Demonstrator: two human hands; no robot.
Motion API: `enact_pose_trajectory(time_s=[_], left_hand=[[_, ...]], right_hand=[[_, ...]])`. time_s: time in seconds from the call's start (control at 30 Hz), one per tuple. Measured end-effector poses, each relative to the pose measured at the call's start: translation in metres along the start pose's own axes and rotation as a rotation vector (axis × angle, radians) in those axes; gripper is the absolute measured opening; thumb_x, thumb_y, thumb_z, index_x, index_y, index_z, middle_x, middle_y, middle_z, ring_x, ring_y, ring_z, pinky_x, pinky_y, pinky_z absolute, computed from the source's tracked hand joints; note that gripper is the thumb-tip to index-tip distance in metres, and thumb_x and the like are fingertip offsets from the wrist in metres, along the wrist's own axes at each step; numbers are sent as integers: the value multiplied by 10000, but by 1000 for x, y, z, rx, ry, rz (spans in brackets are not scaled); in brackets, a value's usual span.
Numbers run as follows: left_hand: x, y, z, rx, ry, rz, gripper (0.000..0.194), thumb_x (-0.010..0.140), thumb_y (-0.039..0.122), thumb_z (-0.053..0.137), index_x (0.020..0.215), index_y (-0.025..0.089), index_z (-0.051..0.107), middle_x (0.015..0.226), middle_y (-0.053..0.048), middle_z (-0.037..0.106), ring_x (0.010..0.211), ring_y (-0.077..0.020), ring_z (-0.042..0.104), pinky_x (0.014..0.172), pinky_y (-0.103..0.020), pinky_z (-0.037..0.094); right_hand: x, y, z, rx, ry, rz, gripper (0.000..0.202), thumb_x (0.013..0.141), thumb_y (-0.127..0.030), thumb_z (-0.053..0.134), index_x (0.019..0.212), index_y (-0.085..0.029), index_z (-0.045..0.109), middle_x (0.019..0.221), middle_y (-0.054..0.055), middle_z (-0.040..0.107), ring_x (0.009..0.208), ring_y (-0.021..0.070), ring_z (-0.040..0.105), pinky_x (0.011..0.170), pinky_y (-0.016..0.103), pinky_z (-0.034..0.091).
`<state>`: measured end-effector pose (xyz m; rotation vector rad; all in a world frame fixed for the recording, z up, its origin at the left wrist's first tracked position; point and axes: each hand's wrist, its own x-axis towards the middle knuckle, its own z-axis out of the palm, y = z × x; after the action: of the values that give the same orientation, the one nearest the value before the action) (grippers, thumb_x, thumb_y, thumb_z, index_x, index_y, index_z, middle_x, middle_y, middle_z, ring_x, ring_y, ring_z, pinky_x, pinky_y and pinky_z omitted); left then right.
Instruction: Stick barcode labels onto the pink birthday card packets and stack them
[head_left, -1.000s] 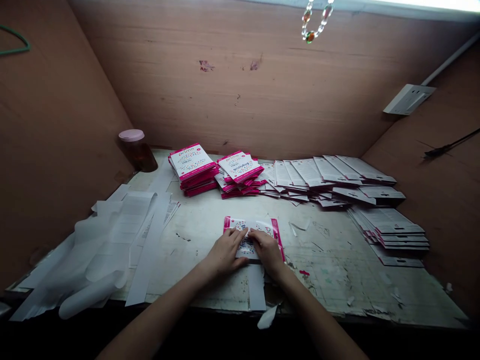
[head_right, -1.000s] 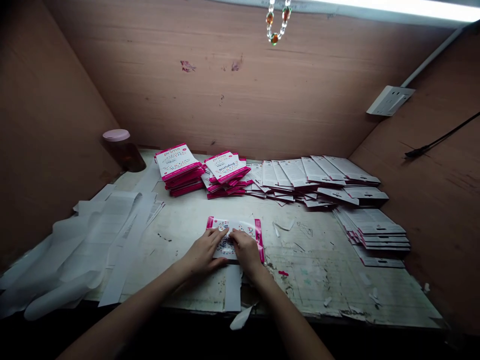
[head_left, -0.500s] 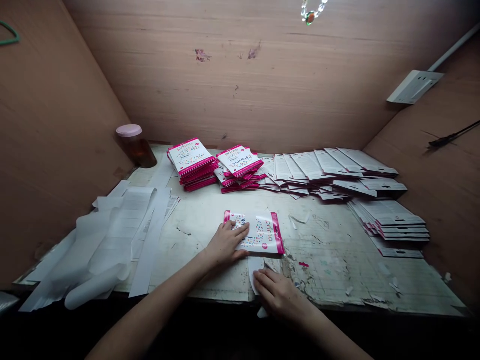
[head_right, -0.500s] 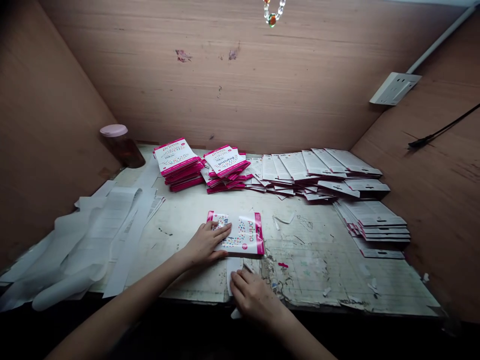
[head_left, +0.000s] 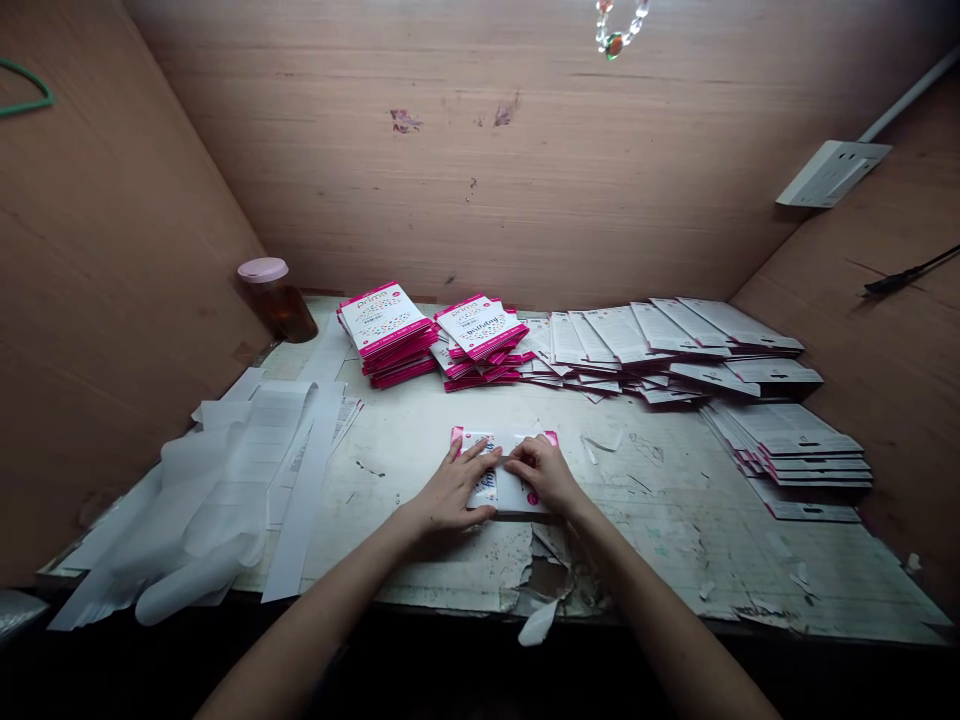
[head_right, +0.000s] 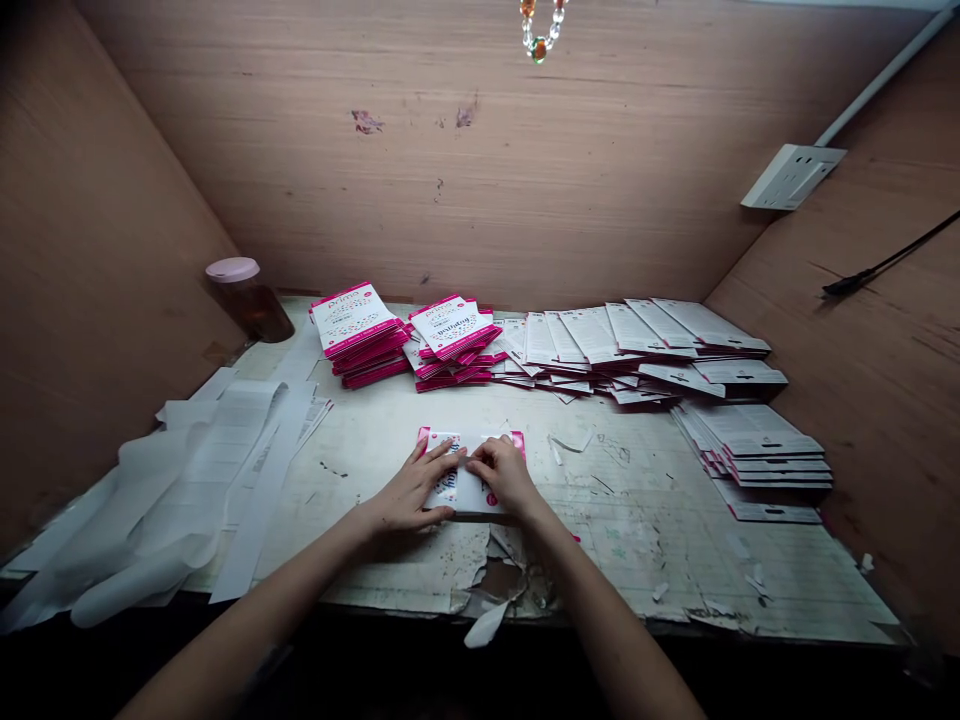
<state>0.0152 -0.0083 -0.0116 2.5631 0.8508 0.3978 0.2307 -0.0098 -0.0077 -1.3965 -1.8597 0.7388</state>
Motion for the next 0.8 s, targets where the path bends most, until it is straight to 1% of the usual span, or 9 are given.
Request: enact_pose_trajectory(time_s=[0.13,0.3,0.43,0.57,0.63,0.7,0.73,0.77,0.8], left_hand=[[3,2,1,-55,39,-57,781,831,452,615,1474,213,242,1473,-155,422,1423,-303,279,1164,-565,59],[8,3,5,-66,79,-116,798,826,477,638,1470,204,255,1481,-157,414,1394,-301,336,1159,-543,157],[13,3,11,-98,138,-186,794,797,469,680,1444,192,313,1381,-130,541,1320,-312,436,1128,-523,252],[17,5,17,-146,221,-274,789,746,434,745,1400,196,374,1261,-85,645,1247,-308,502,1107,-511,288],[18,6,17,-167,240,-294,794,720,400,772,1384,192,391,1248,-83,653,1228,-301,518,1088,-492,322],[19,7,17,-183,241,-302,781,719,360,772,1378,171,397,1236,-90,659,1220,-295,525,1069,-471,353],[20,7,17,-187,233,-309,767,722,335,768,1372,153,404,1222,-98,665,1210,-292,533,1068,-464,357],[20,7,16,-188,222,-318,755,723,312,765,1367,137,411,1204,-105,673,1198,-289,543,1072,-460,356],[20,8,16,-186,211,-330,753,720,296,767,1364,125,415,1188,-109,680,1186,-286,552,1078,-457,353]], right_hand=[[0,14,11,-15,52,48,116,785,-255,673,679,-213,648,752,20,606,837,208,506,785,342,408],[-1,15,15,-33,74,74,126,780,-240,682,664,-211,640,764,18,587,852,211,491,805,350,401],[1,15,19,-53,99,82,121,765,-231,695,660,-212,638,758,20,589,855,214,488,813,350,400],[2,16,19,-75,138,87,111,748,-217,697,670,-207,618,750,29,559,833,222,486,809,357,403],[-3,8,19,-83,186,97,58,751,-198,675,750,-200,617,804,43,540,847,234,479,822,377,402],[-14,-11,21,-94,251,40,99,783,-200,636,881,-193,622,888,69,529,901,256,472,853,410,397],[-22,-25,24,-85,256,-31,128,810,-210,613,936,-197,625,926,81,528,934,265,471,869,423,396],[-31,-41,28,-64,222,-138,150,839,-231,596,983,-210,630,955,86,532,961,270,473,882,429,397],[-42,-58,34,-31,147,-267,170,863,-259,586,1021,-229,638,977,85,542,976,269,480,892,430,402]])
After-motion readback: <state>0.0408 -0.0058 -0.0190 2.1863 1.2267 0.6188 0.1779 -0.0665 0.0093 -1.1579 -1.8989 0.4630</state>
